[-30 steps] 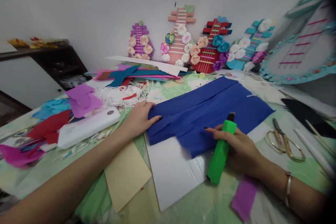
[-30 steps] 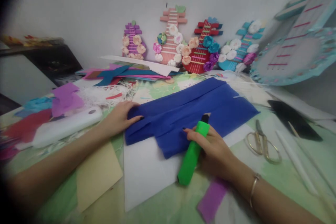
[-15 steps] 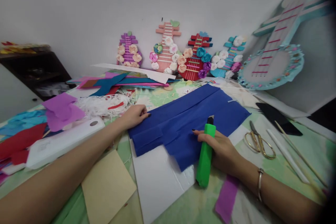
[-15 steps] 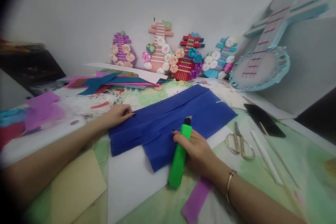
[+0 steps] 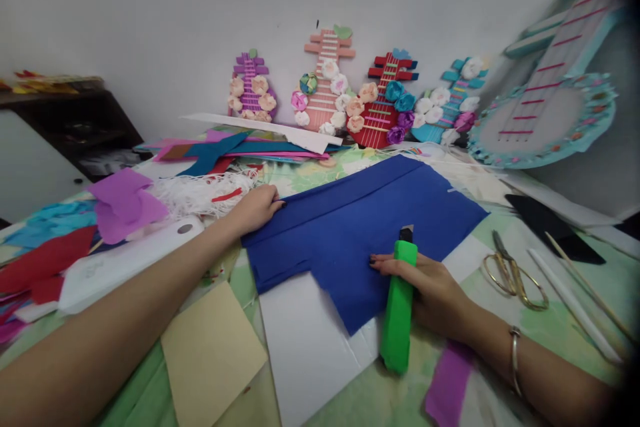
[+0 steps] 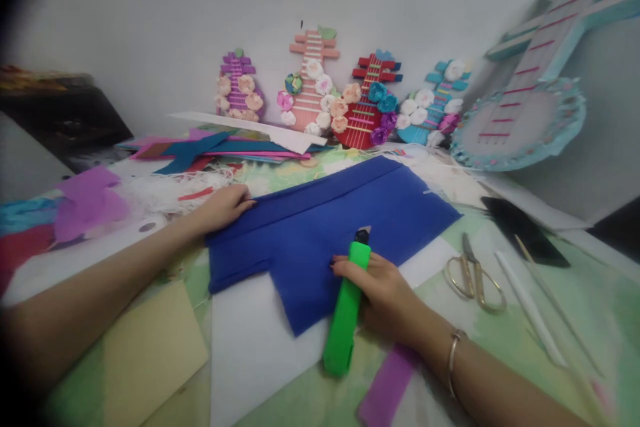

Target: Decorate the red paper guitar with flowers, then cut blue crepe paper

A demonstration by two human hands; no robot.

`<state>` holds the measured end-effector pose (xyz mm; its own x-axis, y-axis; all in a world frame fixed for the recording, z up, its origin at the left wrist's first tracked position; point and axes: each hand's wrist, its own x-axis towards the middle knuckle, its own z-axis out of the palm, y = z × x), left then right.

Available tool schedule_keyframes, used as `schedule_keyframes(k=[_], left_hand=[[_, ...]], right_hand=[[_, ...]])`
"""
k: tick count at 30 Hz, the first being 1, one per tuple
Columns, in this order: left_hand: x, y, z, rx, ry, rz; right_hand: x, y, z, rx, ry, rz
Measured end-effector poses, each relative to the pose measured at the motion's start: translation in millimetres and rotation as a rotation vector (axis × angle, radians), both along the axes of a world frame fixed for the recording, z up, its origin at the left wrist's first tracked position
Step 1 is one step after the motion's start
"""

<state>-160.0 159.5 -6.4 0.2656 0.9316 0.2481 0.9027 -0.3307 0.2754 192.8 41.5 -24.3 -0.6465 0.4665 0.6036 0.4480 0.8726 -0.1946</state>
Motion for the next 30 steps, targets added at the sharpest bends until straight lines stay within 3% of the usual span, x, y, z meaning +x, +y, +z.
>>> schedule_keyframes(k=[3, 6, 11, 16, 25, 30], left_hand=[[5, -8, 2.5, 0.069, -0.015, -0.008], [16, -29, 13.8, 0.095, -0.053, -0.091], [33, -79, 36.4, -0.122, -0.122, -0.32], [35, -114, 39.2, -0.132, 0.067, -0.337], [27, -108, 17.5, -0.092, -0.018, -0.288], [22, -98, 9.2, -0.062, -0.034, -0.355]], right_hand=[[0, -2, 1.0, -0.036, -0.015, 0.018], [1, -3, 2.2, -0.07, -0.043, 0.026], [3, -3, 2.5, -0.07, -0.081, 0.038], [2, -8, 2.0, -0.008, -0.043, 0.059], [3, -11, -3.3, -0.106, -0.035, 0.12], [2, -10, -2.9, -0.106, -0.014, 0.115]])
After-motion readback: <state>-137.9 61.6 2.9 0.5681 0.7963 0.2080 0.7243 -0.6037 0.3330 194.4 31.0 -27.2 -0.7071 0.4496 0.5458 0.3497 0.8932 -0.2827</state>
